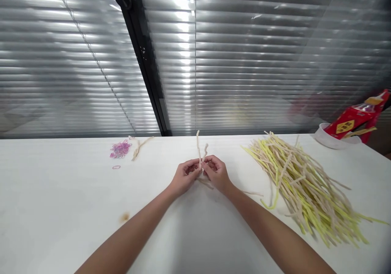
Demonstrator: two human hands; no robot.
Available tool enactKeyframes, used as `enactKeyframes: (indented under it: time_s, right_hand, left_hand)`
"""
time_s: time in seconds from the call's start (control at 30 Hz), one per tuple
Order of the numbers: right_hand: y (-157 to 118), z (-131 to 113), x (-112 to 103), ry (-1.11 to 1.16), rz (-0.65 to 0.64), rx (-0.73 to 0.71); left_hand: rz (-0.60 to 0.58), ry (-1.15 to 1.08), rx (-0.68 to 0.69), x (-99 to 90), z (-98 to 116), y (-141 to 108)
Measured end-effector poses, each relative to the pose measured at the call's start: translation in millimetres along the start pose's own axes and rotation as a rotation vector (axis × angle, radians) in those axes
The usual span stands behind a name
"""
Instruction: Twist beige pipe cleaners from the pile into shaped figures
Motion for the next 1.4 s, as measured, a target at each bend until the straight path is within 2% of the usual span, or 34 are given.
enactKeyframes:
  time_s: [0.17,0.37,0.5,0.63,0.8,0.9,1.0,1.1,1.4]
  right_hand:
    - [-0.3,-1.5,1.7,-0.005,-0.028,0.002]
    - [1.7,2.0,-2.2,-0.03,0.015,0.025]
    - [3.2,4.4,-2.5,-0.018,0.017,0.053]
    - [4.9,7.8,-4.1,0.013,0.038,0.085]
    - [6.4,11.3,-6.8,0.049,0.07,0.12]
    - [6.9,10.8,-8.3,0.047,0.089,0.107]
    - [6.8,10.9,-10.0,0.043,0.12,0.104]
    - [6.5,10.4,-11.1,0.057,0.143,0.107]
    - [5.2,2.7,-10.7,0.074,0.146,0.081]
  left_hand:
    - [-0.011,-0.02,-0.005,0.7,2.2,-0.1]
    - [0.056,-0.105,-0.043,-5.0,-6.8,1.4]
    - [0.053,-0.118,-0.032,-4.4,-6.8,0.7]
    - [0.107,-0.136,0.006,-6.9,-4.5,0.1]
    - [0.153,-0.088,0.0,-10.4,-10.1,1.1]
    - [0.16,-0.087,0.081,-11.8,-5.8,1.9]
    - [0.151,0.004,0.153,-11.6,3.3,2.0]
    - [0.136,0.105,0.158,-10.1,9.2,1.9]
    - [0.16,0.17,0.17,-8.6,13.1,-0.3]
Point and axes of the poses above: each hand's wrist, its own y-axis towards the middle knuckle, its own x-axis out of the palm, z = x × y, the point moved 7 cm from there along y, towards the middle knuckle, and after that the axes turned 2 degrees about -z, right-handed, at the moved point
